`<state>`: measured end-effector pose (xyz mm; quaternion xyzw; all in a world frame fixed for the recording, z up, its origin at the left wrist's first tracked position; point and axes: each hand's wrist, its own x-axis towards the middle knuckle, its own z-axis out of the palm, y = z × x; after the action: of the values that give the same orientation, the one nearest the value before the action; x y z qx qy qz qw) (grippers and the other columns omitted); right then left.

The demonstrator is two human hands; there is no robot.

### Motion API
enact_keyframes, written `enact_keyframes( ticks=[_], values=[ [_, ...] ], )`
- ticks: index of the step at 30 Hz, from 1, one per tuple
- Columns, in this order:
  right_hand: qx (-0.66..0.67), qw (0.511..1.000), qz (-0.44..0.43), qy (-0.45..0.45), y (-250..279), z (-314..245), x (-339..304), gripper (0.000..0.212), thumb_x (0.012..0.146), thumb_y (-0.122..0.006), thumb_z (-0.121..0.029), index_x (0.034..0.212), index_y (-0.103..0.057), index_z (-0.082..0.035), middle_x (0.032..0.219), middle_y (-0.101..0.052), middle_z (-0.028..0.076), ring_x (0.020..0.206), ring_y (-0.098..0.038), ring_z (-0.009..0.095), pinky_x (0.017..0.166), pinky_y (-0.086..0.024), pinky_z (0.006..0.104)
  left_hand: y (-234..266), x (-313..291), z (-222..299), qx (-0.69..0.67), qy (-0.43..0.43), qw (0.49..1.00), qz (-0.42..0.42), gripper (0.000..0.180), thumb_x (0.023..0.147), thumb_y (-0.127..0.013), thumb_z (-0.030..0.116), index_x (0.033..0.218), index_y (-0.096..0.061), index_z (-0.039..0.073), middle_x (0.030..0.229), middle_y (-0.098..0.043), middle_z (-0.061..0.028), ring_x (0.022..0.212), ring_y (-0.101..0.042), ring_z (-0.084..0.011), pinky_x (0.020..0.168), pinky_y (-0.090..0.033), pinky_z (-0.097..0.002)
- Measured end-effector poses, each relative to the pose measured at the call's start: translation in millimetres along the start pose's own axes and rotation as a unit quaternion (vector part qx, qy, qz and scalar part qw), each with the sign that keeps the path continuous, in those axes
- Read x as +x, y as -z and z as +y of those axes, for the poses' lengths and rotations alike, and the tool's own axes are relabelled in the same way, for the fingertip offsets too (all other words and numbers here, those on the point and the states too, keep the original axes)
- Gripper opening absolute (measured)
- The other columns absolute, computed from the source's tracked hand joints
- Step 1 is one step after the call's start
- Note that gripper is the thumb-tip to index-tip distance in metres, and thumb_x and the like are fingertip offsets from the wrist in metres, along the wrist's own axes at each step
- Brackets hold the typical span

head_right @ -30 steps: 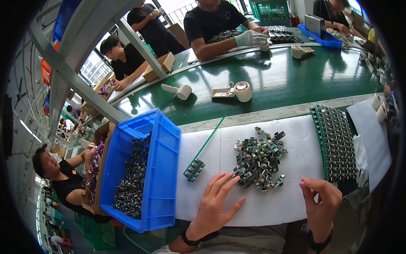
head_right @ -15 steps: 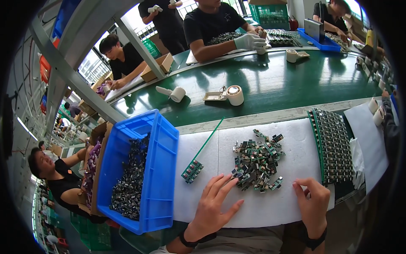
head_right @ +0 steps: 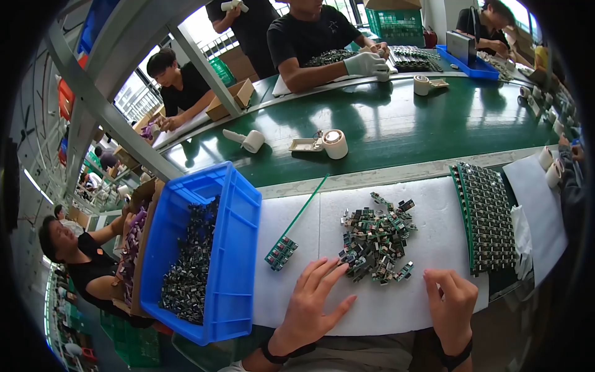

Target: Assembling small handheld fans by inserting motor and PCB components into plastic housings on a production line.

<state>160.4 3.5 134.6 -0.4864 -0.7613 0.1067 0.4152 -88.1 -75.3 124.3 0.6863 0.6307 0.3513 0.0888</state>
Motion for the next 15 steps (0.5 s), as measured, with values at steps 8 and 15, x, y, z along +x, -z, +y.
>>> enact_keyframes(
  ticks=[8,15],
  values=[
    [-0.003,0.998,0.045,-0.039,5.5,-4.8,-0.6,0.010,0.086,-0.078,-0.003,0.090,-0.068,-0.005,0.078,-0.071,0.007,0.050,-0.053,0.015,0.047,-0.038,0.0290,-1.2,2.6,-4.2,0.000,0.005,1.000,0.004,0.057,0.088,-0.078,0.023,0.139,-0.059,0.008,0.141,-0.056,-0.0161,0.137,-0.047,-0.0376,0.113,-0.040,-0.0474],
    [-0.024,0.999,0.024,-0.018,11.8,7.3,-4.2,0.009,0.087,-0.077,-0.003,0.093,-0.070,-0.005,0.085,-0.072,0.006,0.052,-0.047,0.010,0.048,-0.036,0.0266,-2.8,6.5,-5.9,-0.004,-0.003,1.000,0.003,0.057,0.087,-0.079,0.023,0.138,-0.059,0.007,0.141,-0.056,-0.0163,0.137,-0.047,-0.0378,0.113,-0.040,-0.0477]
  ],
)
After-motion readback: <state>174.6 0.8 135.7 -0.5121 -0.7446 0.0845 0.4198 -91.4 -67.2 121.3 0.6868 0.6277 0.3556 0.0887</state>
